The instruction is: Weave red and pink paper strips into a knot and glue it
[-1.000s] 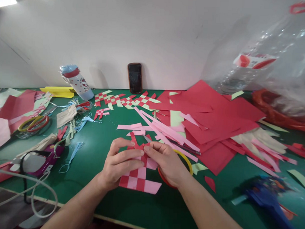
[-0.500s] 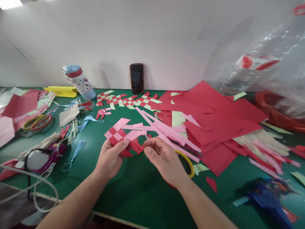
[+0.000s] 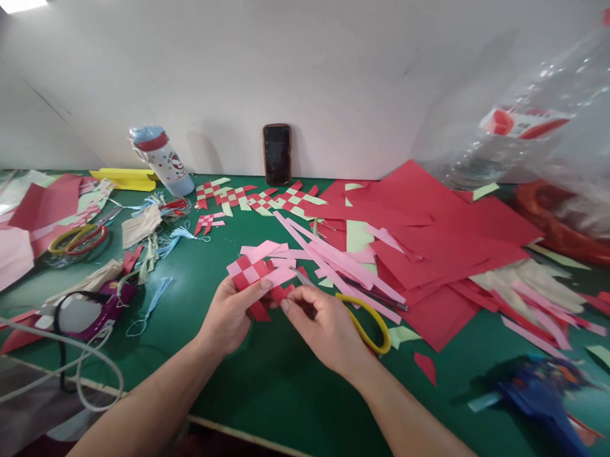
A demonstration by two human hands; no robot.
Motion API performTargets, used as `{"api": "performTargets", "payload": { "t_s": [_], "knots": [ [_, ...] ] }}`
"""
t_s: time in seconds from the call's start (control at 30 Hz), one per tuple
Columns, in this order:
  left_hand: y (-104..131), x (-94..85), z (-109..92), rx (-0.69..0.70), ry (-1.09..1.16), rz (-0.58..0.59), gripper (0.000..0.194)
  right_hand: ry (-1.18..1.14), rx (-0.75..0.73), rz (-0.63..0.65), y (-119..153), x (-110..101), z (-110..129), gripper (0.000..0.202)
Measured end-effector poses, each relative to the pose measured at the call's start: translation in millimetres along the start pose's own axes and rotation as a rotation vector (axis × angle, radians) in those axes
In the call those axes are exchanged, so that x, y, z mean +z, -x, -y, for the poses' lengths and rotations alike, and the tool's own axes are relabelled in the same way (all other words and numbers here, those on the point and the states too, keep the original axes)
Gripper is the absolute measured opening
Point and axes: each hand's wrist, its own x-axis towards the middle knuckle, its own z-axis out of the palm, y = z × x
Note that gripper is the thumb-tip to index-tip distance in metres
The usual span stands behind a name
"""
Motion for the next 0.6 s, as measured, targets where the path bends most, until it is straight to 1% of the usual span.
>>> {"api": "performTargets", "payload": {
  "t_s": [0.07, 0.13, 0.23, 0.27, 0.33, 0.37, 0.4, 0.43, 0.47, 0.5, 0.53, 0.57, 0.6],
  "knots": [
    [-1.2, 0.0, -3.7, 0.018, 0.0, -0.03, 0.029, -0.015, 0.015, 0.041, -0.5, -2.4, 0.6, 0.029],
    [0.5, -3.7, -8.9, 0.052, -0.004, -0.077, 0.032, -0.03, 0.042, 0.088, 0.1, -5.5, 1.9, 0.031],
    [16.3, -20.6, -15.4, 0.078, -0.103, -0.13, 0.038, -0.007, 0.128, 0.184, 5.2, -9.6, 4.0, 0.032],
    [25.9, -29.0, -16.0, 0.086, -0.181, -0.148, 0.039, 0.014, 0.165, 0.229, 8.3, -10.2, 4.3, 0.032],
    [49.4, -47.4, -14.3, 0.072, -0.403, -0.117, 0.043, 0.084, 0.222, 0.336, 15.8, -10.1, 4.3, 0.032],
    [61.7, -55.9, -12.0, 0.103, -0.537, -0.119, 0.043, 0.132, 0.235, 0.379, 19.7, -9.2, 4.1, 0.031],
    [73.3, -63.0, -9.1, 0.19, -0.695, -0.148, 0.041, 0.19, 0.233, 0.401, 23.4, -7.9, 4.1, 0.03],
    [83.3, -68.2, -5.8, 0.309, -0.867, -0.174, 0.036, 0.257, 0.218, 0.406, 26.6, -6.2, 4.3, 0.029],
    [91.1, -71.1, -2.4, 0.438, -1.026, -0.157, 0.029, 0.327, 0.198, 0.4, 29.2, -4.3, 4.8, 0.027],
    [96.4, -71.6, 1.1, 0.559, -1.145, -0.086, 0.023, 0.388, 0.178, 0.389, 31.0, -2.2, 5.6, 0.025],
    [99.1, -70.0, 4.2, 0.675, -1.216, 0.016, 0.022, 0.433, 0.166, 0.378, 32.1, -0.2, 6.6, 0.024],
    [99.5, -66.8, 7.1, 0.757, -1.254, 0.136, 0.025, 0.463, 0.162, 0.375, 32.6, 1.6, 7.7, 0.023],
    [98.0, -62.8, 9.6, 0.805, -1.277, 0.244, 0.026, 0.478, 0.167, 0.372, 32.7, 3.3, 8.7, 0.022]
  ]
}}
